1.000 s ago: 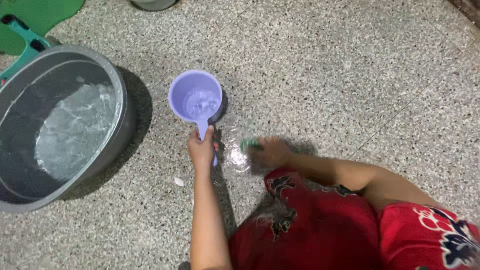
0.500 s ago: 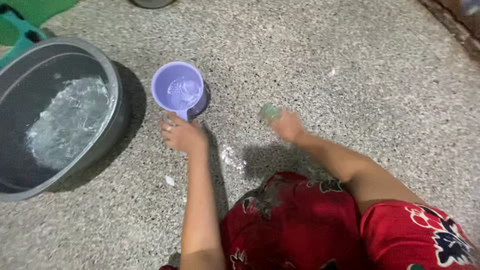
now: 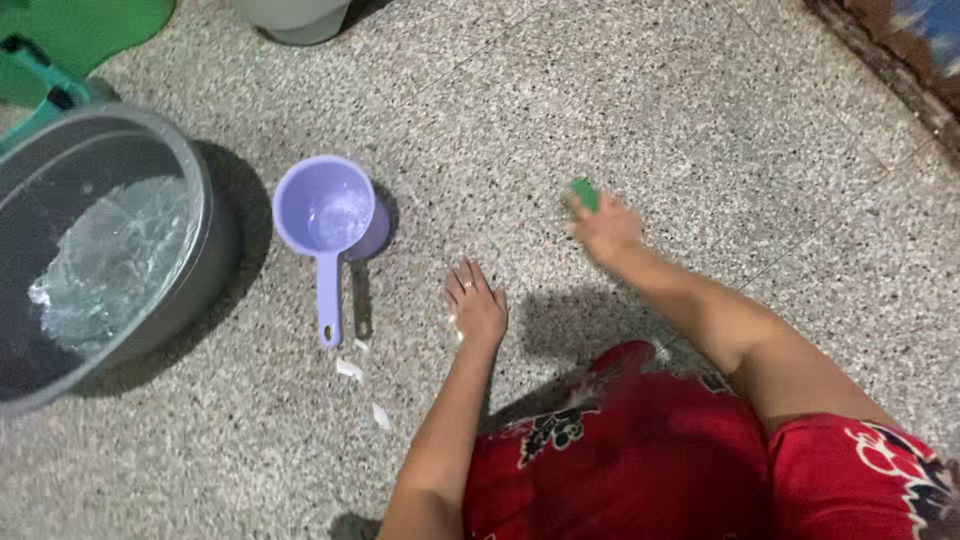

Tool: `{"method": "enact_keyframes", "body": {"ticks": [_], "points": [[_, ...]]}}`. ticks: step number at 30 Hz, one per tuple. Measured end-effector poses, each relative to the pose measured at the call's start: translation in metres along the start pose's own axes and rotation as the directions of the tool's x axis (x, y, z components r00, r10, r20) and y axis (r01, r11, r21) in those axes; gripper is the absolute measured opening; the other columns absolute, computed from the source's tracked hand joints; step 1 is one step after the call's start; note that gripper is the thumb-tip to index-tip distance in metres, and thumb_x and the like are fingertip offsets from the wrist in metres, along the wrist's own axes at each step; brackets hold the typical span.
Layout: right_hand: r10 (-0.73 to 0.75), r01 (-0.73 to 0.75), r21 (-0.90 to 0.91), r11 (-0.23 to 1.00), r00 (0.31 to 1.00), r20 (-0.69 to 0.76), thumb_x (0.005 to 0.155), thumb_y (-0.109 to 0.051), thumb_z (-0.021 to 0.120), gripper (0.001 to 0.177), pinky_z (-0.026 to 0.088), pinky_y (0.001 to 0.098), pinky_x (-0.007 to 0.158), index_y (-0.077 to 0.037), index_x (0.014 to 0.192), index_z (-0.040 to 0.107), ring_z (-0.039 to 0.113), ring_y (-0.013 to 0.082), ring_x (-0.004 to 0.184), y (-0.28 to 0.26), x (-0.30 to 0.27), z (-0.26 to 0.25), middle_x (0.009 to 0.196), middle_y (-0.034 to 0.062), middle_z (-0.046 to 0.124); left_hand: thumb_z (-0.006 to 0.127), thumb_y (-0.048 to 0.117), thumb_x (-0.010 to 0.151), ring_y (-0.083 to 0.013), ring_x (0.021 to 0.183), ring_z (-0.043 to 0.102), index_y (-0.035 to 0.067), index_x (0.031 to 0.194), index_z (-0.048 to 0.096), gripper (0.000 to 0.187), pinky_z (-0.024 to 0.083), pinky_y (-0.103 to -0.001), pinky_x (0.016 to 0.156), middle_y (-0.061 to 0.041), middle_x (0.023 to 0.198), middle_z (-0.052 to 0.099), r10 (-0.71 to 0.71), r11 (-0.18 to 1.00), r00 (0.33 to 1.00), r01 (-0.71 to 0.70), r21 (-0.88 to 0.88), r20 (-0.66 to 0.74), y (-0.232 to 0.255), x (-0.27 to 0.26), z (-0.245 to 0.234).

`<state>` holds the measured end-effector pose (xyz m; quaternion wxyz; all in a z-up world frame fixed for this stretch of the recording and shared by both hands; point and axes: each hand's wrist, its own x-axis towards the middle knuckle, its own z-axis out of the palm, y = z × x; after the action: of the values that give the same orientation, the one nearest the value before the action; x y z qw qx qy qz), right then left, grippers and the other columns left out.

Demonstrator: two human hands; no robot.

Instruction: The person is sitting on a speckled tiled floor, scrubbing the surface and the base of a striped wall with a green sponge. They repeatedly scoop water from a metal basin using a purple plastic scoop and pour it onto the floor to aid in cleaning. The person moves around the floor area, scrubbing different sections and rinsing the sponge.

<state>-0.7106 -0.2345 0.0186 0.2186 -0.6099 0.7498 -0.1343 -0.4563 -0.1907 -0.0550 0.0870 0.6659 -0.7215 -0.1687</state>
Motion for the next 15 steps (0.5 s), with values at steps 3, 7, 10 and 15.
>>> {"method": "enact_keyframes", "body": {"ticks": [3, 7, 10, 15], "points": [[0.088, -0.119, 0.117, 0.986, 0.965, 0.246, 0.087, -0.055, 0.058, 0.054, 0.058, 0.0448, 0.07, -0.01, 0.118, 0.065, 0.072, 0.029, 0.08, -0.018, -0.016, -0.012, 0.09, 0.0138, 0.071, 0.058, 0.037, 0.095, -0.0452, 0.152, 0.017, -0.001, 0.157, 0.027, 0.079, 0.011, -0.066, 0.12, -0.017, 0.166, 0.024, 0.006, 1.0, 1.0, -0.006, 0.008, -0.001, 0.012, 0.02, 0.008], [0.151, -0.168, 0.013, 0.986, 0.915, 0.375, 0.096, -0.06, 0.054, 0.058, 0.059, 0.0411, 0.073, -0.012, 0.128, 0.061, 0.07, 0.0278, 0.085, -0.01, -0.009, -0.029, 0.097, 0.0152, 0.068, 0.053, 0.04, 0.096, -0.0425, 0.153, 0.015, 0.001, 0.158, 0.025, 0.078, 0.007, -0.067, 0.12, -0.016, 0.168, 0.02, 0.012, 1.0, 1.0, -0.012, -0.013, 0.004, 0.025, 0.044, 0.008], [-0.125, 0.044, -0.493, 0.869, 0.983, -0.133, 0.104, -0.045, 0.046, 0.053, 0.056, 0.0482, 0.068, -0.03, 0.154, 0.05, 0.067, 0.0323, 0.082, 0.052, 0.052, -0.061, 0.108, 0.0208, 0.065, 0.051, 0.039, 0.098, -0.0411, 0.154, 0.012, 0.001, 0.159, 0.025, 0.076, 0.004, -0.069, 0.119, -0.012, 0.168, 0.019, 0.033, 0.999, 0.998, -0.033, -0.01, 0.051, 0.05, 0.06, 0.02], [-0.548, 0.536, -0.3, 0.789, 0.835, 0.049, 0.098, -0.046, 0.049, 0.043, 0.058, 0.0444, 0.057, -0.038, 0.138, 0.061, 0.067, 0.0316, 0.067, 0.052, 0.017, -0.011, 0.119, 0.0319, 0.064, 0.047, 0.034, 0.1, -0.0417, 0.156, 0.01, 0.002, 0.159, 0.027, 0.069, 0.004, -0.068, 0.12, -0.011, 0.17, 0.018, 0.142, 0.989, 0.99, -0.141, 0.035, -0.015, 0.075, 0.082, 0.037]]}}
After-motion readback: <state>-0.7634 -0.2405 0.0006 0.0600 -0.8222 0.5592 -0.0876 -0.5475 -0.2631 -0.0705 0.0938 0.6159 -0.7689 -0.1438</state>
